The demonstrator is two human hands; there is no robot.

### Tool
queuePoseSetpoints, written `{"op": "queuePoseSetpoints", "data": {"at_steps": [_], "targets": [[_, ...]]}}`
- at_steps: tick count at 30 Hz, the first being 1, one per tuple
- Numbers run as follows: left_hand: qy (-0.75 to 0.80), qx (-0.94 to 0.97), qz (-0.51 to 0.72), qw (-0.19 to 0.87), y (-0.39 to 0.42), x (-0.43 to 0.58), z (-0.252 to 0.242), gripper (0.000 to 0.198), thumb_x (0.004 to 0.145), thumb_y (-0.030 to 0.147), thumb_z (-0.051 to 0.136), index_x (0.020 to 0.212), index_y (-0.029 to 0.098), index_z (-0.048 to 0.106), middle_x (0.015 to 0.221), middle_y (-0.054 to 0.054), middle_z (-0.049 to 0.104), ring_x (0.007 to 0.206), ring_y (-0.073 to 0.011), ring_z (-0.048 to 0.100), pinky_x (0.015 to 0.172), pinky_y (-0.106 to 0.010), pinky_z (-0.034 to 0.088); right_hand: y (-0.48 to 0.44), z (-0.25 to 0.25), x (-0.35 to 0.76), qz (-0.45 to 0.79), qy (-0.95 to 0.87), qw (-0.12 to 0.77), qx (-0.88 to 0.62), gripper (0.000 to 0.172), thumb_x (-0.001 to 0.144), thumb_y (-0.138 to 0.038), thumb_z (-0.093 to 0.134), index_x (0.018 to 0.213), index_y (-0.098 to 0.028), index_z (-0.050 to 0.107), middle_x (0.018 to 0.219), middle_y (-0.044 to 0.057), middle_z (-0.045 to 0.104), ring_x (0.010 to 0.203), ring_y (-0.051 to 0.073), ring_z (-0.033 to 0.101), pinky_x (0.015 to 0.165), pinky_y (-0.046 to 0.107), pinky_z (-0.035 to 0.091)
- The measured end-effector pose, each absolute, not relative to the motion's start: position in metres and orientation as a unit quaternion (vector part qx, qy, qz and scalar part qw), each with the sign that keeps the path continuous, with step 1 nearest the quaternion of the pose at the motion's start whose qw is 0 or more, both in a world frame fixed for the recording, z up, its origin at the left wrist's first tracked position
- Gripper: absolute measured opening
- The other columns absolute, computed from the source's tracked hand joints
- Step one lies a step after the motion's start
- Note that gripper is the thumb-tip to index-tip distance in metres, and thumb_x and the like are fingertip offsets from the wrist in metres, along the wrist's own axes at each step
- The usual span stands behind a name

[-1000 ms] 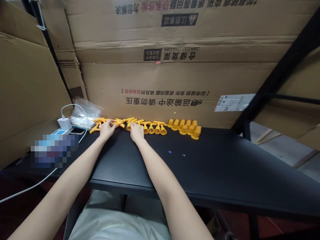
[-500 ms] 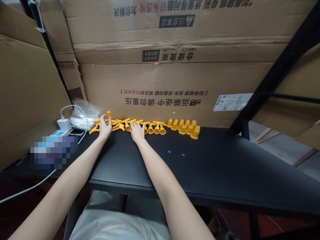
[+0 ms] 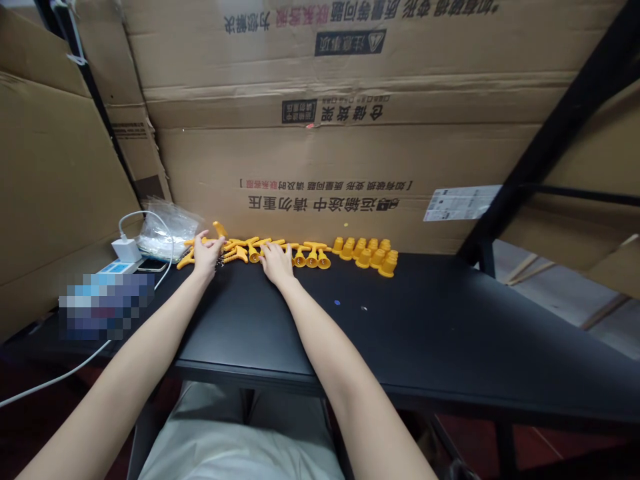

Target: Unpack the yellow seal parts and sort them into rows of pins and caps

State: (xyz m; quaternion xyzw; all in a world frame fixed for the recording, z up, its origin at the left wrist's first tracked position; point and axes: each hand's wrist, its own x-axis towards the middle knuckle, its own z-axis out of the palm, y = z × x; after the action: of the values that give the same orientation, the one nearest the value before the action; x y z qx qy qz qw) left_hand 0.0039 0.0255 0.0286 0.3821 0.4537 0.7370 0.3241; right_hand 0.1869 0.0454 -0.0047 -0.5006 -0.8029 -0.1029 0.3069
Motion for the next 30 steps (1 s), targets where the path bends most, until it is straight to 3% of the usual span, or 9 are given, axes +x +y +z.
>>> {"op": "queuePoseSetpoints", "data": {"at_steps": [6,12,19,25,30], "targets": [[0.468,0.376,0.729,0.328,0.025,0.006,0.03,0.068,0.07,0.007,0.065,0.131,0.02,0.037,0.065,0.007,0.056,0.046,-0.0059,0.054,0.044,-0.015,0.038,0.049,0.003,0.24,-0.13,-0.75,0.405,-0.507,0.035,0.087,-0.018,0.04,0.113,-0.018,0.063,0.124,0.014,0.062,0.116,0.026,0.053,0.103,0.05,0.027],[0.488,0.395,0.692,0.355,0.023,0.009,0.029,0.063,0.071,0.006,0.065,0.127,0.018,0.042,0.064,0.005,0.059,0.044,-0.0068,0.056,0.041,-0.015,0.039,0.054,-0.002,0.317,-0.139,-0.621,0.459,-0.62,0.038,0.082,-0.019,0.04,0.113,-0.015,0.061,0.126,0.015,0.059,0.118,0.028,0.049,0.097,0.048,0.032],[0.487,0.418,0.655,0.399,0.021,0.009,0.028,0.059,0.075,0.013,0.065,0.128,0.016,0.04,0.067,0.002,0.066,0.045,-0.0095,0.059,0.044,-0.017,0.042,0.056,-0.014,0.352,-0.074,-0.49,0.408,-0.767,0.053,0.076,-0.016,0.046,0.129,-0.022,0.052,0.144,0.015,0.041,0.136,0.03,0.025,0.106,0.057,0.013],[0.473,0.412,0.65,0.429,0.016,0.014,0.031,0.054,0.077,0.012,0.063,0.126,0.015,0.041,0.061,0.003,0.066,0.042,-0.0101,0.058,0.044,-0.018,0.043,0.052,-0.009,0.348,-0.103,-0.491,0.388,-0.773,0.041,0.083,-0.021,0.042,0.121,-0.023,0.056,0.121,0.016,0.056,0.12,0.034,0.041,0.097,0.059,0.023],[0.481,0.397,0.653,0.43,0.015,0.016,0.034,0.049,0.078,0.012,0.062,0.122,0.015,0.043,0.06,0.003,0.065,0.042,-0.0096,0.058,0.045,-0.018,0.044,0.05,-0.007,0.347,-0.114,-0.491,0.397,-0.767,0.033,0.088,-0.026,0.038,0.111,-0.021,0.062,0.113,0.017,0.057,0.111,0.034,0.045,0.089,0.053,0.029]]}}
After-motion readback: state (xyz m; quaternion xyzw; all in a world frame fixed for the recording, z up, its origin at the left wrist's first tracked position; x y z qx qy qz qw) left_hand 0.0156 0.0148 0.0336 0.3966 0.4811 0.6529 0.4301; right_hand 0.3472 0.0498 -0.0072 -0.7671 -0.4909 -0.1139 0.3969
